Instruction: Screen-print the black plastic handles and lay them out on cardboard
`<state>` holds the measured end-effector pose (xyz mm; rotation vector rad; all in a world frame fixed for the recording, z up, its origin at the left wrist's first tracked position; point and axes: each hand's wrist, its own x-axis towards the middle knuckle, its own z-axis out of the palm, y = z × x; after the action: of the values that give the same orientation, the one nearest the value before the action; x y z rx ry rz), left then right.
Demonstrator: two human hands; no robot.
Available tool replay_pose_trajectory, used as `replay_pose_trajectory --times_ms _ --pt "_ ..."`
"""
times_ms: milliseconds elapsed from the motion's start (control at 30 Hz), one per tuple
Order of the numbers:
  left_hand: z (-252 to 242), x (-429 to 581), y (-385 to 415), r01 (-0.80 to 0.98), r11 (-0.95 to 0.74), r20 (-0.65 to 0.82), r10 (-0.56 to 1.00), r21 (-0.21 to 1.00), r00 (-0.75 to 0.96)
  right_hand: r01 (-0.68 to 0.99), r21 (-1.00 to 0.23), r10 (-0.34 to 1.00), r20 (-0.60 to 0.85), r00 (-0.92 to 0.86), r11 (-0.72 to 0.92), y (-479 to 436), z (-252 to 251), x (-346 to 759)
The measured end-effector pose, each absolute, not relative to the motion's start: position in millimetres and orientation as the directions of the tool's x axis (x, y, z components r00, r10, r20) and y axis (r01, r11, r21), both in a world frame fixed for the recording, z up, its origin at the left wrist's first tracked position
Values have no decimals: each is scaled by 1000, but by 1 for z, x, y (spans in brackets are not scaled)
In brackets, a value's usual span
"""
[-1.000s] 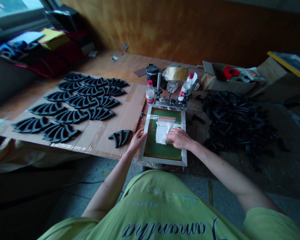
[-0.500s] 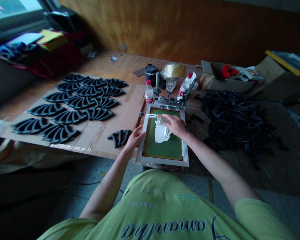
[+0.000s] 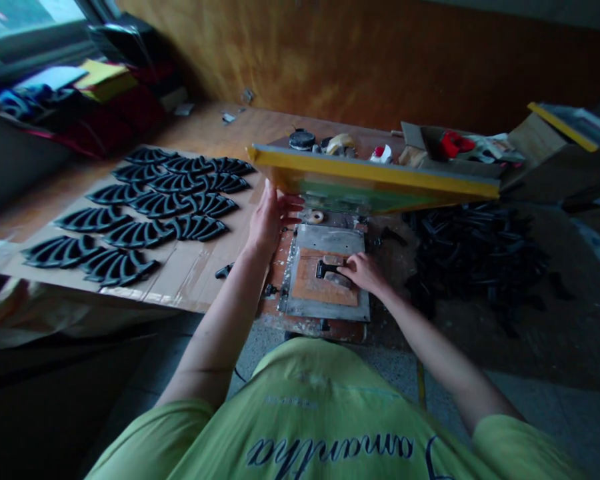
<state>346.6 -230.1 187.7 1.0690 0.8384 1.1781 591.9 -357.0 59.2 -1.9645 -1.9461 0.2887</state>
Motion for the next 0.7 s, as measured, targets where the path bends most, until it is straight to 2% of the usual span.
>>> replay_pose_trajectory --times_ms 67,133,200,267,333,367,433,500,567,600,667,700 --pt "182 353 -235 -317 28 18 990 948 140 962 -274 1000 -2 14 -14 -362 50 568" --pt "162 356 -257 -308 81 -52 994 948 101 968 -235 990 -123 63 -91 -362 51 553" --pt "134 357 -293 -210 292 -248 945 933 212 947 -255 969 -203 143 -193 -363 59 543" --pt "105 357 -332 44 602 -554 700 797 451 919 -304 962 -183 202 -251 -368 68 529" --pt "84 359 -362 72 697 -626 588 713 512 914 -368 985 -91 149 -172 -376 74 511" --pt "78 359 -370 26 716 -624 589 697 513 912 -402 997 -42 63 -75 -380 77 503" --pt "69 353 -371 -83 716 -610 643 693 463 885 -450 992 27 -124 123 -388 81 499" --pt "63 336 -355 -116 674 -606 715 729 350 888 -437 989 27 -148 145 -394 85 517" --pt "53 303 -334 -81 591 -573 802 803 169 944 -324 997 -61 52 -69 -401 85 559" --pt "46 282 -325 -41 546 -544 837 837 52 950 -220 972 -127 196 -220 -406 83 585" --pt "28 234 -313 80 524 -503 843 848 -190 875 29 839 -269 473 -484 -419 74 638" --pt "18 211 -310 159 535 -479 829 830 -288 826 122 762 -330 557 -550 -427 66 661"
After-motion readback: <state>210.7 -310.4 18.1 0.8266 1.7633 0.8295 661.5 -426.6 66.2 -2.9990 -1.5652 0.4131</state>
